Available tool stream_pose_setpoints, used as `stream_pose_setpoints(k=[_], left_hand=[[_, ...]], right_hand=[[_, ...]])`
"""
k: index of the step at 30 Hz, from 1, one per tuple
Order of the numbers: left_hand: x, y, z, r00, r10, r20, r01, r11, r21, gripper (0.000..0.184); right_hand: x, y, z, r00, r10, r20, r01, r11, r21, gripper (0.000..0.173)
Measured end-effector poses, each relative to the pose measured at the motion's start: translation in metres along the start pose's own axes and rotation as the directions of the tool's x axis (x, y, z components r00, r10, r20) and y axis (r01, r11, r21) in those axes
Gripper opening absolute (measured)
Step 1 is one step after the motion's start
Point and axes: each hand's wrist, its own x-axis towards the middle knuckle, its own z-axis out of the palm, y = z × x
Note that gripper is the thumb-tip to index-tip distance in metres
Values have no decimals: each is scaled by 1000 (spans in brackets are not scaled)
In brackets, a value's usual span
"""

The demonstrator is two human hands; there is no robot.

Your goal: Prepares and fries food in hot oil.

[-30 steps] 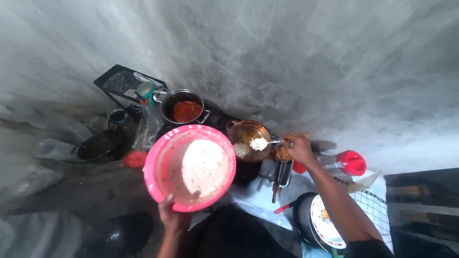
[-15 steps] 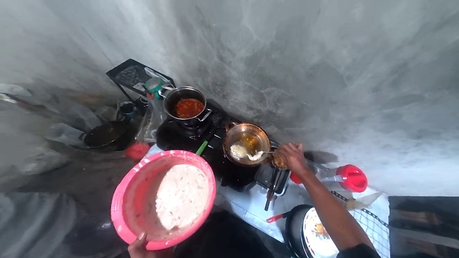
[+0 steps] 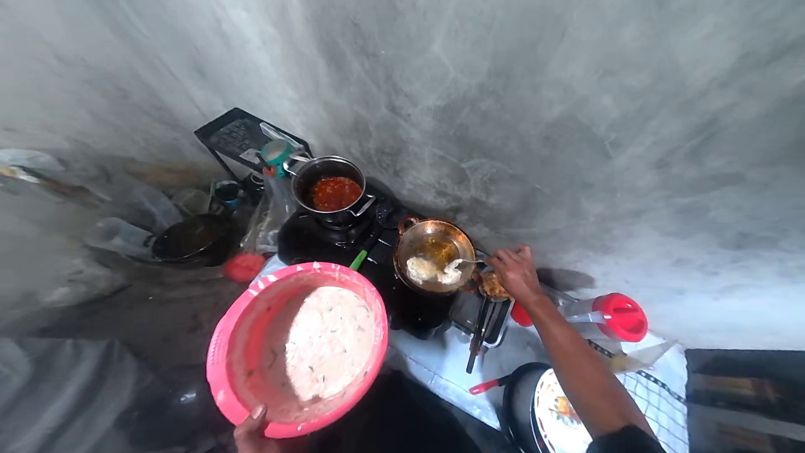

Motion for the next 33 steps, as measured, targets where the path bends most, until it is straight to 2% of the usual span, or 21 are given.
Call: stream_pose_setpoints(k=[2, 5, 16, 23, 28, 33], left_hand=[[0, 1, 0, 1000, 2, 7, -2, 1000, -2, 23], [1, 0, -2, 1000, 1, 8, -1, 1000, -4, 25], [-2, -1, -7, 999, -40, -19, 40, 999, 10, 28], [0, 2, -10, 999, -39, 25, 39, 999, -2, 21], [3, 2, -7, 998, -48, 27, 49, 999, -3, 27], [0, 5, -4, 999, -27, 27, 27, 1000, -3, 22]], right_hand=[[0, -5, -1, 1000, -19, -19, 19, 999, 33, 20], [-1, -9, -4, 998, -54, 44, 51, 997, 65, 18], [-34, -1, -4, 991, -4, 134, -17, 987, 158, 22], [-29, -3, -9, 990, 137, 23, -139, 963, 233, 19], [-3, -9, 9, 978, 168, 124, -197, 938, 284, 17], [-6, 3, 12, 951, 195, 238, -267, 907, 324, 15]])
